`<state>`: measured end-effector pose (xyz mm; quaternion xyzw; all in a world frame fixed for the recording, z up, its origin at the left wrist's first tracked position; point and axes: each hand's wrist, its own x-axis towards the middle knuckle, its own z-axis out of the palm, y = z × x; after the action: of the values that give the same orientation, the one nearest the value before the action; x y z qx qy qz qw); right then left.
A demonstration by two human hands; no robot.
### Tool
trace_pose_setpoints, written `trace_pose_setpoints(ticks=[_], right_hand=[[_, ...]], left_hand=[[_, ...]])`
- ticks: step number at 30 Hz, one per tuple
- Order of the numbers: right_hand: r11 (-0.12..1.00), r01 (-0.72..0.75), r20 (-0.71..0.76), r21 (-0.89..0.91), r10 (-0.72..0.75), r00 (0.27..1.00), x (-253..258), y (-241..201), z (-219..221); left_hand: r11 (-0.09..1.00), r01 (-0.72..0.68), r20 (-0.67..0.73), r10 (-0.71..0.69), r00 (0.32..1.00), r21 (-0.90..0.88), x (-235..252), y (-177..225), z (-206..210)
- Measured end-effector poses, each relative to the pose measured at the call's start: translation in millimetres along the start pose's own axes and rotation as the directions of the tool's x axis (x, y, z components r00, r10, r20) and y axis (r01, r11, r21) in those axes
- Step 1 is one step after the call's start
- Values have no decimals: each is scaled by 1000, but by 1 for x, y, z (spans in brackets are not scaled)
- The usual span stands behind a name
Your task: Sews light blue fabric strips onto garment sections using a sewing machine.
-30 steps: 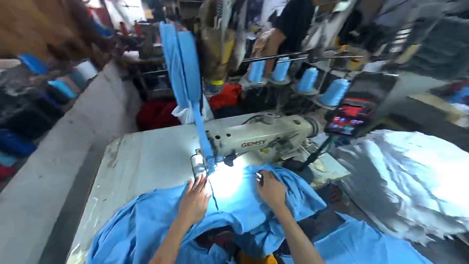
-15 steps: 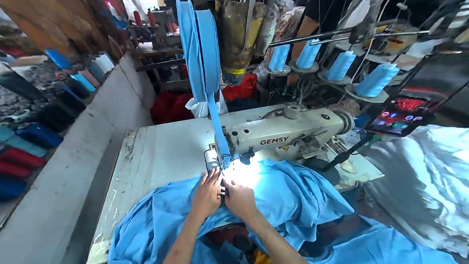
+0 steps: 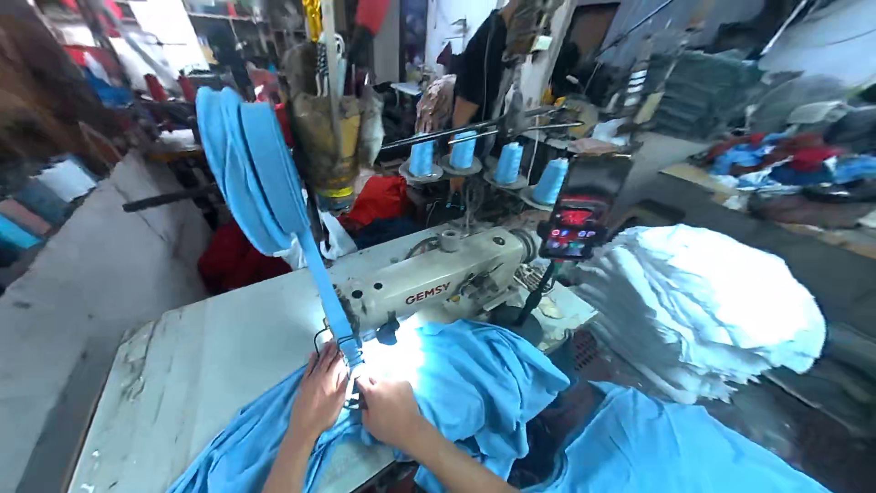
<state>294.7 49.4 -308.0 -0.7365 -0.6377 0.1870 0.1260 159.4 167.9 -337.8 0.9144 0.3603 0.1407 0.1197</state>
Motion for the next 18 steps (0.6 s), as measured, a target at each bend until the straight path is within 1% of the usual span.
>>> trace_pose_setpoints(ticks=[2, 4, 5, 6, 7, 8, 9, 10, 11, 13, 14, 15, 16, 17, 18], right_hand=[[999, -1, 21, 37, 0, 1000, 2, 0, -2], [997, 1, 15, 72, -2, 1000, 7, 3, -5], [996, -9, 38, 88, 6, 999, 9, 4, -9], [994, -25, 80, 104, 16, 997, 11, 5, -13], [992, -38, 118, 119, 23, 993, 12, 6, -19], [990, -46, 142, 135, 27, 990, 14, 6, -23], [988, -54, 155, 146, 31, 987, 16, 8, -25], [985, -57, 153, 160, 33, 988, 18, 9, -25], [983, -58, 136, 172, 34, 990, 20, 12, -22], [983, -54, 88, 173, 39, 995, 21, 16, -14], [983, -49, 70, 175, 37, 997, 22, 17, -11], [981, -47, 67, 186, 35, 997, 22, 19, -10], [975, -46, 82, 216, 29, 996, 24, 21, -11], [963, -38, 101, 266, 11, 995, 27, 25, -12], [940, -14, 116, 340, -28, 993, 30, 29, -13]], left_hand=[[999, -18, -153, 11, 988, -43, -2, -4, -2], [1000, -26, -312, 19, 950, -18, -14, 2, -11], [999, -50, -363, 46, 931, -3, -25, 8, -19], [997, -78, -363, 78, 928, 16, -40, 15, -26], [993, -111, -320, 120, 940, 45, -59, 19, -33], [986, -142, -239, 160, 958, 89, -78, 21, -38], [980, -147, -120, 163, 979, 136, -98, 20, -43], [977, -119, -8, 122, 992, 178, -117, 15, -46], [976, -64, 76, 49, 996, 207, -133, 8, -49], [975, 30, 131, -60, 990, 221, -159, -5, -56], [976, 49, 162, -84, 983, 212, -167, -8, -64], [984, 51, 221, -89, 971, 171, -173, -9, -74], [996, 37, 301, -61, 952, 83, -176, -7, -87], [999, 14, 381, 1, 925, -36, -177, -3, -101], [989, 1, 464, 69, 883, -149, -177, 2, -117]])
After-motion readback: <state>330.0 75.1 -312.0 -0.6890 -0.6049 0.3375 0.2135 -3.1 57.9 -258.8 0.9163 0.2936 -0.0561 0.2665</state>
